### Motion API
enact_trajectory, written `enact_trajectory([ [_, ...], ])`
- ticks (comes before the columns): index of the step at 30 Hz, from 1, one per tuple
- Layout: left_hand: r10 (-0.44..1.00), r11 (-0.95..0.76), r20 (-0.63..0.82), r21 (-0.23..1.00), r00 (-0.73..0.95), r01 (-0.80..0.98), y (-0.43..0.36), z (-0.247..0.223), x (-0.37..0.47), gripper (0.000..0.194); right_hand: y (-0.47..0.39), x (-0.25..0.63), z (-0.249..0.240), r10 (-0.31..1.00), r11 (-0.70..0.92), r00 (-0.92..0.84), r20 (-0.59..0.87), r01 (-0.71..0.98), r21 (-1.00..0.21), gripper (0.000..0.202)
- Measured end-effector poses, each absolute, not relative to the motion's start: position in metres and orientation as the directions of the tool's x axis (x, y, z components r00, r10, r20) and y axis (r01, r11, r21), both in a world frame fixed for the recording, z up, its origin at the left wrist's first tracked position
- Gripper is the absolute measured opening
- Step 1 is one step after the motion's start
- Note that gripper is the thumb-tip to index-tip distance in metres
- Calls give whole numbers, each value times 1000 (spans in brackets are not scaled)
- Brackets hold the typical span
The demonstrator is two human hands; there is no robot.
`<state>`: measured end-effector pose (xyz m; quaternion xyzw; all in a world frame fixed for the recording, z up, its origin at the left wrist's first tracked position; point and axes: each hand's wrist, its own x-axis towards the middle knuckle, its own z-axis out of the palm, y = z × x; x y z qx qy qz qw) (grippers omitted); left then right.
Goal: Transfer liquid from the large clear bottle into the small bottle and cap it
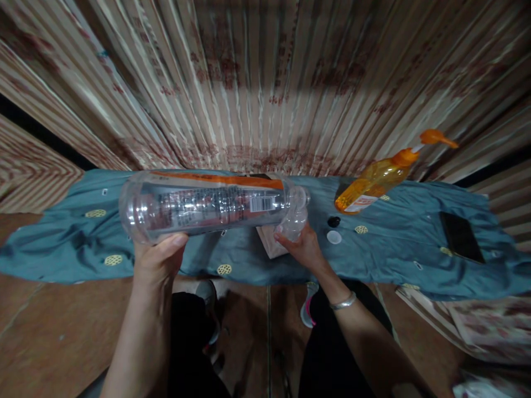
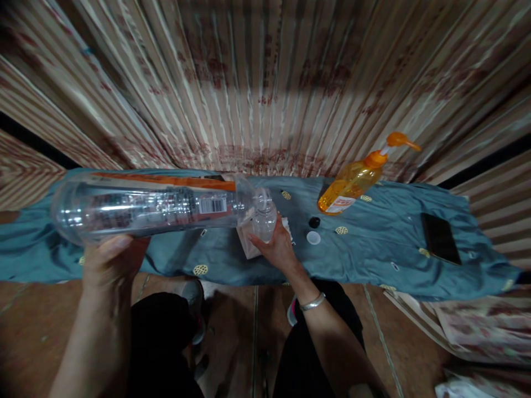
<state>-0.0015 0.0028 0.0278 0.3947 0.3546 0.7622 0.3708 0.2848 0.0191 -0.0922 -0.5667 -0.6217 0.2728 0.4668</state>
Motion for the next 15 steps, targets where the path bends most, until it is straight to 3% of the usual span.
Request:
enact_trajectory([
  [15, 859, -435, 329, 872, -391, -222, -3, 30, 1, 130, 17, 281, -85, 963, 186, 100, 249, 421, -888, 76],
])
